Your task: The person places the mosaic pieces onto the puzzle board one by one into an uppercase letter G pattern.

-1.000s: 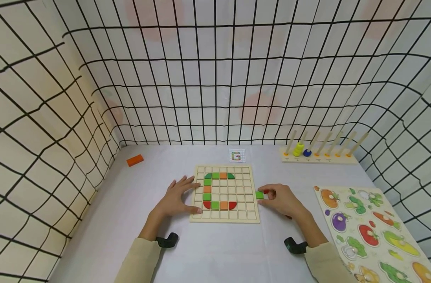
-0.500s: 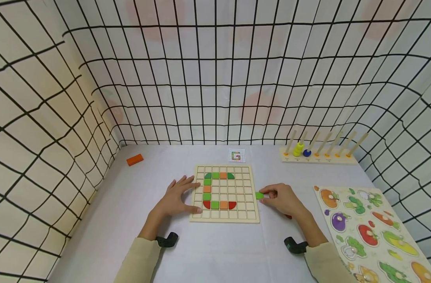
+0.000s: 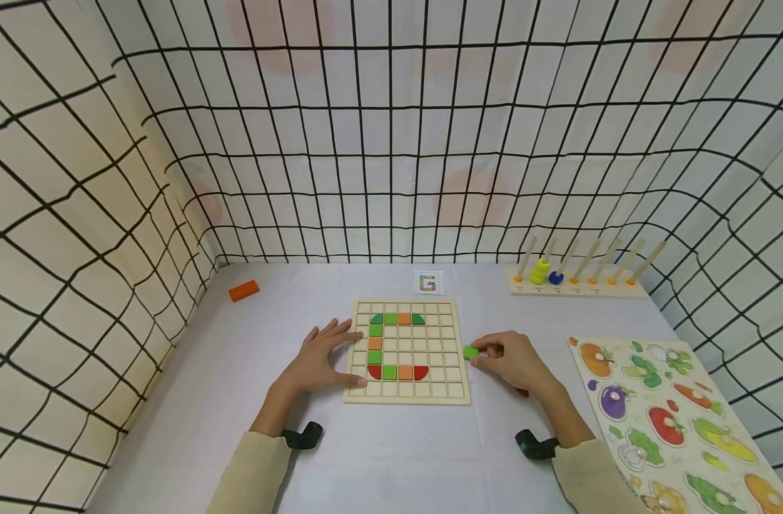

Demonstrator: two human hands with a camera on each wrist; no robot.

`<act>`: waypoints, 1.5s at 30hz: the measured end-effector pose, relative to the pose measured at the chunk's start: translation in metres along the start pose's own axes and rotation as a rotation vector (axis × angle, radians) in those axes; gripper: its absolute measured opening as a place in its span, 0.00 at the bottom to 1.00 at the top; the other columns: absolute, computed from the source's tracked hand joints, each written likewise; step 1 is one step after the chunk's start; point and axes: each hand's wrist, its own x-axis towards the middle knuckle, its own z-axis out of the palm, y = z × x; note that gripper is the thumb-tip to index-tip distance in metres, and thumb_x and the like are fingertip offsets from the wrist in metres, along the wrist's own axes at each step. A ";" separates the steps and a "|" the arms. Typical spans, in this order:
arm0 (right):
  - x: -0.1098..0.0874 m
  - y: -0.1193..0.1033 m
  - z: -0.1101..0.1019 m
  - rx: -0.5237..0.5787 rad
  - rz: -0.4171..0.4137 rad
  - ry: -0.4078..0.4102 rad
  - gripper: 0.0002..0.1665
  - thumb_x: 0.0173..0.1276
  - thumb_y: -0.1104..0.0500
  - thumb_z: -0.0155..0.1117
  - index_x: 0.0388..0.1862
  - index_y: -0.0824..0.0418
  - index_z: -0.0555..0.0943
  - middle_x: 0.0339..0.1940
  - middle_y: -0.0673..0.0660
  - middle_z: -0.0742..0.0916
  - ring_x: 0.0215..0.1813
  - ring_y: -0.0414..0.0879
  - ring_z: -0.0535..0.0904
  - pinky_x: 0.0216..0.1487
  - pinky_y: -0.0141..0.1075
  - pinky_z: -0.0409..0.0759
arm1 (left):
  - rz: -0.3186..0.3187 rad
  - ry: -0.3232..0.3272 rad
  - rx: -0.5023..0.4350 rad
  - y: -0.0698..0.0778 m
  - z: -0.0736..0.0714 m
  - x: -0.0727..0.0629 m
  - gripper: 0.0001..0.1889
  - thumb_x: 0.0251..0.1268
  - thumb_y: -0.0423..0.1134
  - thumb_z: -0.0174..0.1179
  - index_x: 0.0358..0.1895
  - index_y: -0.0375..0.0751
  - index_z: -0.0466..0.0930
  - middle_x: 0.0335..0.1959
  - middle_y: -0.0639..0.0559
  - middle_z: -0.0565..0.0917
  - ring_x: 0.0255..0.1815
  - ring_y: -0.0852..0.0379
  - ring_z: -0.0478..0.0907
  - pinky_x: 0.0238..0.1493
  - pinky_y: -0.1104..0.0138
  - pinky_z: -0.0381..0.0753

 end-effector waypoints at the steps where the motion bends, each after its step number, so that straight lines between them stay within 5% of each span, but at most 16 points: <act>1: 0.000 -0.001 0.000 -0.001 -0.003 -0.001 0.18 0.63 0.54 0.78 0.50 0.58 0.90 0.22 0.48 0.77 0.29 0.43 0.72 0.33 0.30 0.67 | -0.002 0.000 0.001 0.000 0.000 0.000 0.49 0.44 0.68 0.75 0.74 0.58 0.73 0.83 0.51 0.60 0.87 0.45 0.47 0.84 0.40 0.39; 28: 0.015 -0.052 0.039 0.046 -0.131 -0.090 0.13 0.62 0.56 0.77 0.46 0.54 0.90 0.18 0.47 0.75 0.24 0.40 0.68 0.26 0.29 0.63 | -0.013 0.002 0.000 -0.001 0.002 0.002 0.49 0.43 0.69 0.75 0.73 0.59 0.74 0.83 0.52 0.60 0.87 0.45 0.47 0.84 0.40 0.39; 45: 0.020 -0.064 0.049 0.035 -0.098 -0.146 0.13 0.64 0.55 0.76 0.48 0.53 0.90 0.18 0.49 0.76 0.22 0.41 0.69 0.23 0.28 0.60 | -0.023 -0.003 0.007 0.002 0.001 0.001 0.48 0.44 0.67 0.75 0.73 0.58 0.74 0.83 0.51 0.60 0.87 0.45 0.47 0.84 0.40 0.39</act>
